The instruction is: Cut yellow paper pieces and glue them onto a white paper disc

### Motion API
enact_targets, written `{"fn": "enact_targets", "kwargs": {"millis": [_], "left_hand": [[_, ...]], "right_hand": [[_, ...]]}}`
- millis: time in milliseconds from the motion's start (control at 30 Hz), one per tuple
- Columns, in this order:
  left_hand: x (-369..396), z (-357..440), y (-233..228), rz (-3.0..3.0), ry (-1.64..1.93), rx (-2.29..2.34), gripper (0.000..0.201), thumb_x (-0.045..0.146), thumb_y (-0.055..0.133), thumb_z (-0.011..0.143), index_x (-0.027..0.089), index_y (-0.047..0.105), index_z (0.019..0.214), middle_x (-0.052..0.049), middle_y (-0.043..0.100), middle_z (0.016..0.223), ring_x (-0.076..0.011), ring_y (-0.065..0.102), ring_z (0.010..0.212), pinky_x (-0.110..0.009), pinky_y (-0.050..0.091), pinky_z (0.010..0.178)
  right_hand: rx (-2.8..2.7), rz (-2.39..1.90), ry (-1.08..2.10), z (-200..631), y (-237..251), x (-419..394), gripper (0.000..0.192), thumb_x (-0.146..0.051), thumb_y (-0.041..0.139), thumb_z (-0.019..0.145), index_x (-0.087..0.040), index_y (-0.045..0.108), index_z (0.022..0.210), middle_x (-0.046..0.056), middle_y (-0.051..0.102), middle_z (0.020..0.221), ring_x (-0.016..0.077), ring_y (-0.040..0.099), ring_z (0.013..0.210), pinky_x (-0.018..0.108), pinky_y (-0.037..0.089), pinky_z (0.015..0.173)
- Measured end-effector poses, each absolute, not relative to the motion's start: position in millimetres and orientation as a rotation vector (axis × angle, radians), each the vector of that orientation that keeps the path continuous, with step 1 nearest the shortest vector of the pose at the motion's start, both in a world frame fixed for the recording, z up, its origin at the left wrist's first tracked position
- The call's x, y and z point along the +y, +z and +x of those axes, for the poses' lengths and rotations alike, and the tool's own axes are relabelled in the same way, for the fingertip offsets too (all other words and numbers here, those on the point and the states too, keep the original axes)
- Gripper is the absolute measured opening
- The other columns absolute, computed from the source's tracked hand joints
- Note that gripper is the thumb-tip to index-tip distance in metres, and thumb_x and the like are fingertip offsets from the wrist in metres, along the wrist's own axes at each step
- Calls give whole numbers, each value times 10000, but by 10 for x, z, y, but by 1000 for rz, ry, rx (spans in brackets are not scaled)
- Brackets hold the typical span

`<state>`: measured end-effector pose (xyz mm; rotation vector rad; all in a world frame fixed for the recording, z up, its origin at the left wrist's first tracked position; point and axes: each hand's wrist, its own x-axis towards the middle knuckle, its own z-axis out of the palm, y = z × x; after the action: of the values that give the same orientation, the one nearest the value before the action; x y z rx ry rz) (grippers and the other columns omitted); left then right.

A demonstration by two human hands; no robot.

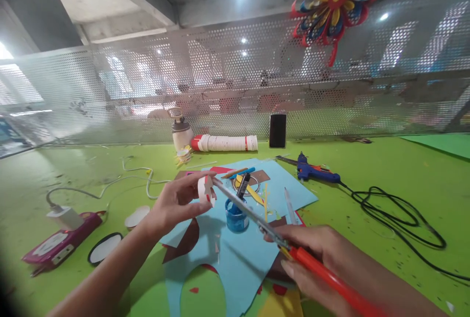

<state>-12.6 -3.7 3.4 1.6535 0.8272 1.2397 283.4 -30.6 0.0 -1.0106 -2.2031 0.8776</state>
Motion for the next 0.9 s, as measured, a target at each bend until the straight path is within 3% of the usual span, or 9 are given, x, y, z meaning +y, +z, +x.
{"fn": "enact_targets", "kwargs": {"millis": [67,200,333,433,567,700,900], "left_hand": [[-25,-151,40,1570,1257,780,478,216,804,734,220,685,1196,-78,696,1113,-144,644,843,-257,541,743],[-16,-135,41,1516,1315,719,535,172,799,735,241,646,1243,-82,692,1155,-141,661,862,-256,551,752],[-13,-70,18,1488,1425,688,631,140,795,728,299,584,1302,-69,671,1204,-139,675,843,-271,568,723],[-12,-17,1,1472,1513,766,553,151,795,729,272,609,1235,-67,667,1211,-130,679,853,-260,567,745],[13,32,-17,1403,1657,855,478,174,806,698,225,593,1124,-55,685,1103,-144,681,901,-252,562,768],[35,48,-24,1329,1737,959,476,190,809,664,216,529,1048,-41,662,1074,-138,680,832,-255,559,707],[-4,92,-31,1382,1723,1054,386,154,766,686,212,481,939,-9,662,934,-137,660,789,-243,540,656]], "right_hand": [[-2225,-1079,955,2867,-1,-303,320,-434,495,935,-231,718,1043,4,646,637,127,558,524,191,417,417],[-2158,-1163,870,2916,-22,-276,295,-458,518,902,-213,682,886,5,602,661,133,503,554,226,424,482],[-2195,-1108,899,2888,-91,-270,314,-402,500,910,-222,674,1099,33,695,787,175,632,650,244,521,561],[-2177,-1092,766,2797,-126,-321,339,-340,499,897,-226,682,1159,55,739,873,213,699,736,274,579,647],[-2213,-1048,597,2664,-162,-400,379,-254,495,873,-225,692,1196,90,755,1019,244,730,861,317,609,762],[-2338,-1037,383,2620,-266,-405,465,-203,524,862,-245,596,1320,106,707,1176,277,694,1046,414,586,894],[-2330,-985,-94,2590,-299,-398,442,-105,462,857,-154,580,1280,149,687,993,293,707,890,456,628,725]]}}
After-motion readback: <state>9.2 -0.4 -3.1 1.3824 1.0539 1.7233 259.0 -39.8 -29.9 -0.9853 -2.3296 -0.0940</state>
